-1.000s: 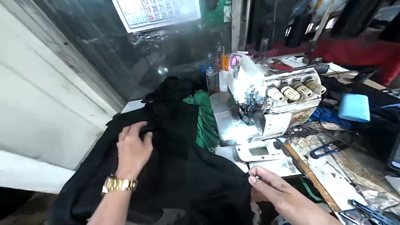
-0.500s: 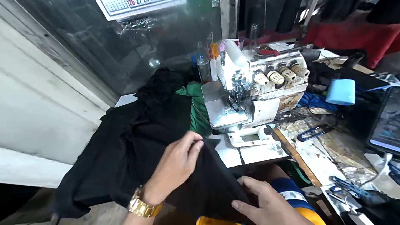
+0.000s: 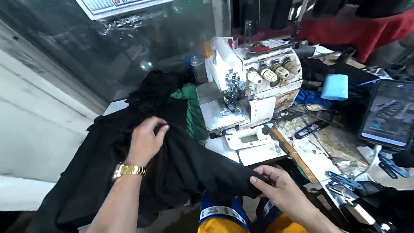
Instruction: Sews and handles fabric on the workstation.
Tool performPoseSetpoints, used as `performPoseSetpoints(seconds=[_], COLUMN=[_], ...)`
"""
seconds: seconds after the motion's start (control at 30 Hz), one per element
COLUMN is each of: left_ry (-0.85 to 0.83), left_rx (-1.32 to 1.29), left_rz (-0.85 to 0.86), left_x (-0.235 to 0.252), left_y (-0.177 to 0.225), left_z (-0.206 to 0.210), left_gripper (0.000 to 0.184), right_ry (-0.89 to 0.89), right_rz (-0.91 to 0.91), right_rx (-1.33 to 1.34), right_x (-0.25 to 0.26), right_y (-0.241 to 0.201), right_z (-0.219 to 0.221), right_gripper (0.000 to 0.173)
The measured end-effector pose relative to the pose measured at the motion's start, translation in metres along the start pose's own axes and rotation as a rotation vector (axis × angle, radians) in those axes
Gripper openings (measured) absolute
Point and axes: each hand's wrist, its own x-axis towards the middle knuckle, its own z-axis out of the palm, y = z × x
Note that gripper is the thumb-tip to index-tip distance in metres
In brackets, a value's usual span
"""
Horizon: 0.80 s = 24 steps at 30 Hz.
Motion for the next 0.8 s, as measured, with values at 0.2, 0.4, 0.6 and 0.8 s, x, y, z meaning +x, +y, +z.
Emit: performPoseSetpoints(seconds=[0.2, 0.4, 0.6, 0.8], left_ry=[-0.093, 0.039, -0.237, -0.224], left_rx=[0.092, -0.045, -0.331, -0.364], left_rz=[-0.111, 0.068, 0.325, 0.342], left_x=[-0.003, -0.049, -0.096, -0.096], left_y=[0.001, 0.113, 0.185, 0.19], left_z=[0.023, -0.002, 0.059, 0.062], left_gripper=[0.025, 0.028, 0.022, 0.017], right_ry=[0.149, 0.165, 0.11, 0.119], right_rz=[-0.015, -0.131, -0.164, -0.179], right_rx=[-0.023, -0.003, 0.035, 0.056], right_x=[-0.007, -0.006, -0.01, -0.013], right_y=[0.0, -0.002, -0.006, -0.008], right_z=[-0.009, -0.004, -0.003, -0.008], right_gripper=[0.021, 0.032, 0.038, 0.028])
